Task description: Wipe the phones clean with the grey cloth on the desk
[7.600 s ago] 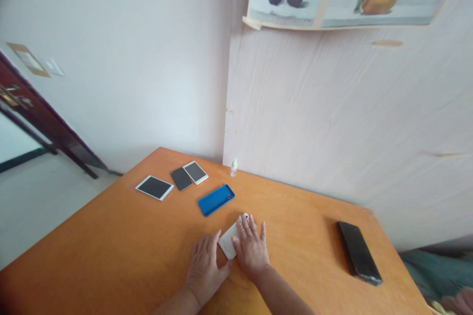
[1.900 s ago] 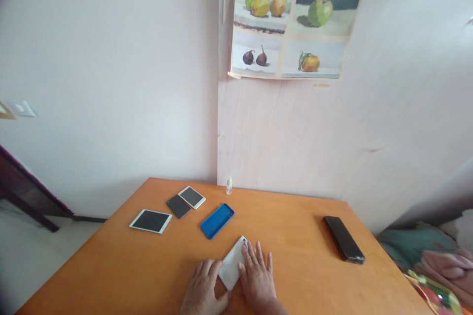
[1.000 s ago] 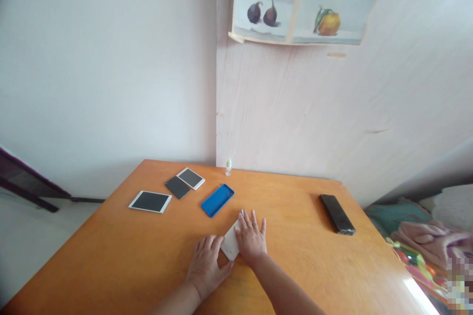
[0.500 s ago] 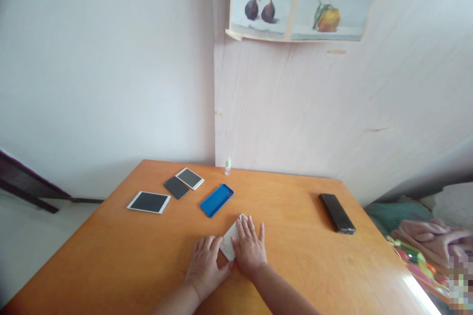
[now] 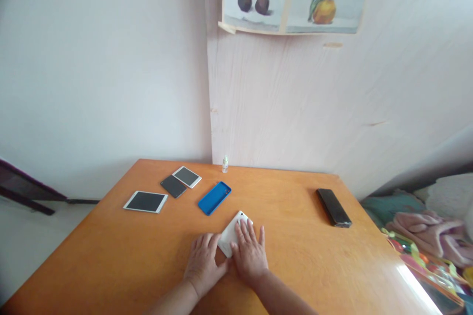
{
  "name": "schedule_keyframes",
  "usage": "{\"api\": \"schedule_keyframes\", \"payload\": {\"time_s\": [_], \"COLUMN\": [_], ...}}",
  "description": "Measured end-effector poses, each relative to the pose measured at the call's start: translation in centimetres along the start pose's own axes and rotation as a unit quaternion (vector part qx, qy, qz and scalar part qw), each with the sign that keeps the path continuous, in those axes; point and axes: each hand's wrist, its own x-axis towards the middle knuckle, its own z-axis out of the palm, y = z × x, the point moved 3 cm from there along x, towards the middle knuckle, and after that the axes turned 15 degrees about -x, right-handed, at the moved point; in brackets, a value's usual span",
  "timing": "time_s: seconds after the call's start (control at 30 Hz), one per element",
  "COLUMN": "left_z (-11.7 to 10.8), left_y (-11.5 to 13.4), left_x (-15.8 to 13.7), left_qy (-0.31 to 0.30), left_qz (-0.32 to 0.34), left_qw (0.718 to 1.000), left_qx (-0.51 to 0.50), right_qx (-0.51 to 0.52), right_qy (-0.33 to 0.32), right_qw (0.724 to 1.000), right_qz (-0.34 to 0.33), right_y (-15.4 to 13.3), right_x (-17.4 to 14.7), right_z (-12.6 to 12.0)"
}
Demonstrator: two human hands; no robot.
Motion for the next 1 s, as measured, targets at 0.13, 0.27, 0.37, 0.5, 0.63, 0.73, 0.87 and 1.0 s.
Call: {"api": "schedule_keyframes", "payload": {"time_s": [0.13, 0.27, 0.37, 0.5, 0.63, 0.73, 0.87, 1.0], "left_z": [0.2, 0.0, -0.1, 0.2, 0.3, 0.2, 0.2, 0.3], "left_y": [-0.2, 0.1, 0.3, 0.0, -0.1, 0.1, 0.1, -0.1], "left_x": [-0.1, 0.0, 0.0, 0.0, -0.1, 0.0, 0.0, -0.1], "left_qy": [-0.015, 0.0, 0.003, -0.002, -0.004, 0.009, 0.014, 0.004], "left_qz": [-0.011, 0.003, 0.004, -0.004, -0.004, 0.009, 0.007, -0.002], "left_qw": [1.0, 1.0, 1.0, 1.0, 1.0, 1.0, 1.0, 1.0], "left_qx": [0.008, 0.012, 0.013, 0.018, 0.015, 0.008, 0.001, -0.01], "right_qx": [0.037, 0.011, -0.007, 0.031, 0.046, 0.017, 0.017, 0.054], "right_qy": [0.02, 0.002, -0.012, 0.0, -0.001, -0.002, 0.002, 0.017], "right_qw": [0.993, 1.0, 0.999, 0.997, 0.989, 1.0, 1.0, 0.988], "right_qz": [-0.109, -0.028, 0.046, -0.077, -0.138, -0.013, 0.016, -0.146], "right_y": [-1.9, 0.6, 1.8, -0.5, -0.7, 1.4, 1.0, -1.7], "right_x": [-3.4, -1.3, 0.2, -1.7, -2.3, 0.0, 0.6, -1.5], "right_z": [0.9, 0.0, -0.6, -0.2, 0.0, -0.6, -0.6, 0.0]}}
